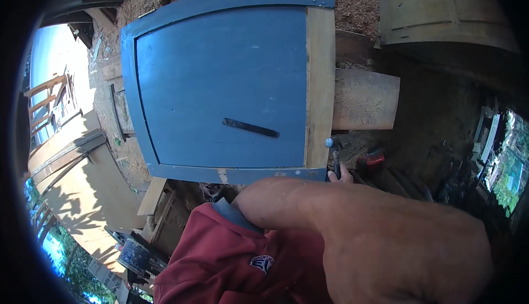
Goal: The person attaches a wooden frame piece to a blue panel by aligning it and hammering nails through a metal bracket into the wood.
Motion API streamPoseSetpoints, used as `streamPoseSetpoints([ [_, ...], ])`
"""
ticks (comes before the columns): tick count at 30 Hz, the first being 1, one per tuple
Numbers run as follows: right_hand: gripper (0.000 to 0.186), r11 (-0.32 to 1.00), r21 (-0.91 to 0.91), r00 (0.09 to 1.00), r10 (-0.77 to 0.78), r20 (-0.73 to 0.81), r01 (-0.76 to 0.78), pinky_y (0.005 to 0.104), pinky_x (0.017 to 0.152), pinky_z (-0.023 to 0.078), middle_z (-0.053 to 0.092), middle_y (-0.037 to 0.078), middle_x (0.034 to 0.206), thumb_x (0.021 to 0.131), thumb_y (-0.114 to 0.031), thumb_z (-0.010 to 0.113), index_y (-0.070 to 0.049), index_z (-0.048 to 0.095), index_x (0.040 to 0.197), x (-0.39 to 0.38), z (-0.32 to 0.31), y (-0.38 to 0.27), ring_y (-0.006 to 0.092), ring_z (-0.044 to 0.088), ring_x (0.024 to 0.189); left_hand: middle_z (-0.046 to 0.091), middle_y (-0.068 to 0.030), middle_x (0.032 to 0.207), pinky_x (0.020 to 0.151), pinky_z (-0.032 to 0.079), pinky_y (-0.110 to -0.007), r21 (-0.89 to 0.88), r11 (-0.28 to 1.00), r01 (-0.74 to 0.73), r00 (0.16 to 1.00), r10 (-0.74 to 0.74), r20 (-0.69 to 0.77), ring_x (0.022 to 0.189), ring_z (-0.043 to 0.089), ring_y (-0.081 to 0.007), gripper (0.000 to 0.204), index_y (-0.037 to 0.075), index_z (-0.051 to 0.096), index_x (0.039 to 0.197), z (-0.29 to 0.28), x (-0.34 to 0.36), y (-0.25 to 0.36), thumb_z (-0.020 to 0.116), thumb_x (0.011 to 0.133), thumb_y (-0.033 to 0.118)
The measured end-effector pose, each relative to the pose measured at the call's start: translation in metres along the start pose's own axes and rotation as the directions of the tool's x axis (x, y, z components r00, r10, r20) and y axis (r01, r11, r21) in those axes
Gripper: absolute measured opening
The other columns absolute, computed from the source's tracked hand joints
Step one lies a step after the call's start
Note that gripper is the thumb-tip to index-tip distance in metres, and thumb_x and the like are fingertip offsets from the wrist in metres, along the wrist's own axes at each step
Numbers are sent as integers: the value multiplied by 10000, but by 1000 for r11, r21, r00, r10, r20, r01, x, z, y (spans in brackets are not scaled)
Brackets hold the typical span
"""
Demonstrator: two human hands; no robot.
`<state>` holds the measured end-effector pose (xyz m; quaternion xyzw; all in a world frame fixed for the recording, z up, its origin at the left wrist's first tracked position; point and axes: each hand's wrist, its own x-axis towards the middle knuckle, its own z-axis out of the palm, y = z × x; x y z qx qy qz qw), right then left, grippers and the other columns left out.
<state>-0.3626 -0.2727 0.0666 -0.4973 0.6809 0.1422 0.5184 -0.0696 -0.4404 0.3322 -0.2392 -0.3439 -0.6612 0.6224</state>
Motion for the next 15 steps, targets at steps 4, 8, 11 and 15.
streamPoseSetpoints([
  [4,357,915,23,915,-401,-51,402,313,552,450,574,16,776,936,-160,627,1,579,1252,-7,15,4,120,554,598,679,-68,966,771,510,-290,312,776,548,686,-203,-699,853,633,-125,372,6,664,1209,-48,-153,18,506,1073,314],
  [8,286,973,102,976,-211,52,205,374,660,486,596,109,778,921,-177,628,14,597,1132,-2,27,5,194,602,693,707,-206,1011,839,529,-432,242,-101,965,253,114,-961,956,689,-361,203,8,662,1118,-66,-350,12,582,949,87],
  [11,313,978,87,976,-197,91,189,391,665,486,584,122,765,916,-198,640,14,592,1142,9,31,20,227,590,679,704,-161,826,727,527,-457,122,-282,951,195,247,-949,811,684,-360,161,32,690,1042,-45,-417,20,616,959,148],
  [15,435,907,-77,909,-407,86,414,456,801,515,672,277,936,910,-201,650,22,572,1275,19,6,34,458,672,911,693,-122,817,704,503,-451,-124,-562,818,85,331,-940,795,668,-308,206,56,687,1031,-37,-442,19,650,960,245],
])
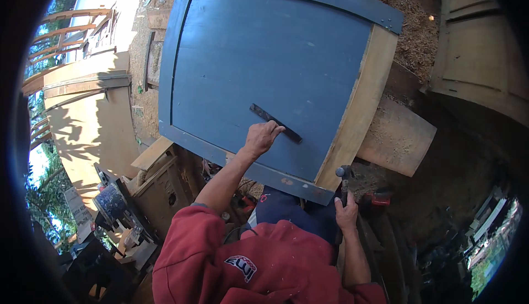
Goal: The person attaches a wooden frame piece to a blue panel by aligning it and hammering nails through a metal bracket into the wood.
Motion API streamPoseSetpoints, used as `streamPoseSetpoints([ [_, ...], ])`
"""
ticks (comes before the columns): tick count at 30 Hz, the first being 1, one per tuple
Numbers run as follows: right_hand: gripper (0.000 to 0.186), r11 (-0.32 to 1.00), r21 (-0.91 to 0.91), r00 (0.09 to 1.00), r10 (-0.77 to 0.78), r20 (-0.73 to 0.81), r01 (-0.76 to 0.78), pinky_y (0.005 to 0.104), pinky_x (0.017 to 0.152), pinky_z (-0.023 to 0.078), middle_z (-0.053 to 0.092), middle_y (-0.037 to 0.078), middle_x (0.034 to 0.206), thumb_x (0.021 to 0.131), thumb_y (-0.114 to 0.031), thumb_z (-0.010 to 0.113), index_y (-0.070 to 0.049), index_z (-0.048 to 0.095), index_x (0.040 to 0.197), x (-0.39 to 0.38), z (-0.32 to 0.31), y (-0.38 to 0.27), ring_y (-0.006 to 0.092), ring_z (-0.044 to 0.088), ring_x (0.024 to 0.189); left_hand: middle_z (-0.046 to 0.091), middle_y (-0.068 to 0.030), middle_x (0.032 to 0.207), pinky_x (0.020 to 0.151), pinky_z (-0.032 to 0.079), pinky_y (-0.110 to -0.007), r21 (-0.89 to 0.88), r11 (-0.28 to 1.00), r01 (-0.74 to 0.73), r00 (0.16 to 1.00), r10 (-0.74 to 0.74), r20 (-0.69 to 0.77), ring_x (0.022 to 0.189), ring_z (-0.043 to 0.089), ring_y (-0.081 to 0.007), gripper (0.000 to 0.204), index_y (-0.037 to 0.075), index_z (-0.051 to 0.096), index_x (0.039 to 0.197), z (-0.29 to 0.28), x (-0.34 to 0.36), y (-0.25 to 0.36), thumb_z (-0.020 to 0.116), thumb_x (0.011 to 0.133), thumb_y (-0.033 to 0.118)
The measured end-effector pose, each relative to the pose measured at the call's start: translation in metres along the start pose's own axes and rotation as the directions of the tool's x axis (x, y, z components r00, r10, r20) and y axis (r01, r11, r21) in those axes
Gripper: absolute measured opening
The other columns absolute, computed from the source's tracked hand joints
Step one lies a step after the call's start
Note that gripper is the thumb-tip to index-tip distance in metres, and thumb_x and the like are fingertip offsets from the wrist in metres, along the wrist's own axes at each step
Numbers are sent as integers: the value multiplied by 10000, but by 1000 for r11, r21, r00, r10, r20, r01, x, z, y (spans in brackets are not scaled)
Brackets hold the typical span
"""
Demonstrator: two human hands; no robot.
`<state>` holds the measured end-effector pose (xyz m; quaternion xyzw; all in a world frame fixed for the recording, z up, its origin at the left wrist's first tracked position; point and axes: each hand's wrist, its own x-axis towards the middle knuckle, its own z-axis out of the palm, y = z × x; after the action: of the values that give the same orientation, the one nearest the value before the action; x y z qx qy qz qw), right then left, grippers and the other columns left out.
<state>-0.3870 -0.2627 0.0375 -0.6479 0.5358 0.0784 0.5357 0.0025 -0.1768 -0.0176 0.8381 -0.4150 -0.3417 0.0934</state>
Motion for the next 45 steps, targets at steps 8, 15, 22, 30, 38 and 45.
streamPoseSetpoints([
  [8,396,996,-11,987,82,-138,-84,476,717,522,661,282,849,898,-207,660,10,583,1220,-8,-63,16,483,671,859,521,-133,1320,1145,308,-515,457,767,-451,873,484,50,1342,434,-314,428,78,560,1304,6,24,3,596,879,125],
  [15,450,992,23,963,124,-240,-122,515,767,520,659,312,912,890,-255,681,11,569,1235,-4,-61,47,520,641,920,537,-104,1128,1067,342,-523,475,713,-516,848,503,167,1194,494,-292,257,84,592,1063,7,14,-3,634,821,157],
  [22,502,985,142,981,122,-148,-101,516,803,533,675,319,968,901,-276,680,22,559,1287,0,-41,50,497,662,949,592,-68,1025,956,391,-453,405,681,-610,786,458,415,1056,543,-267,130,124,616,988,0,26,15,623,859,132],
  [30,491,980,187,988,89,-123,-65,483,764,543,677,314,952,911,-260,671,14,554,1300,23,-58,51,482,675,920,591,-170,935,772,489,-471,-97,960,-263,965,263,-9,900,616,-397,301,51,552,1119,11,106,101,571,993,324],
  [38,248,898,421,936,250,-249,-128,415,647,508,616,144,729,910,-196,653,6,609,1046,65,-90,54,297,631,669,564,-74,812,738,428,-410,224,574,-787,527,816,-238,802,595,-276,302,102,530,862,19,298,342,759,763,270],
  [45,367,773,614,904,366,-222,-162,287,459,422,536,-2,606,910,-130,639,-11,596,1255,96,-119,36,89,519,486,591,-100,782,723,434,-439,160,636,-755,514,726,-457,796,615,-313,197,104,540,853,48,400,393,682,845,239],
])
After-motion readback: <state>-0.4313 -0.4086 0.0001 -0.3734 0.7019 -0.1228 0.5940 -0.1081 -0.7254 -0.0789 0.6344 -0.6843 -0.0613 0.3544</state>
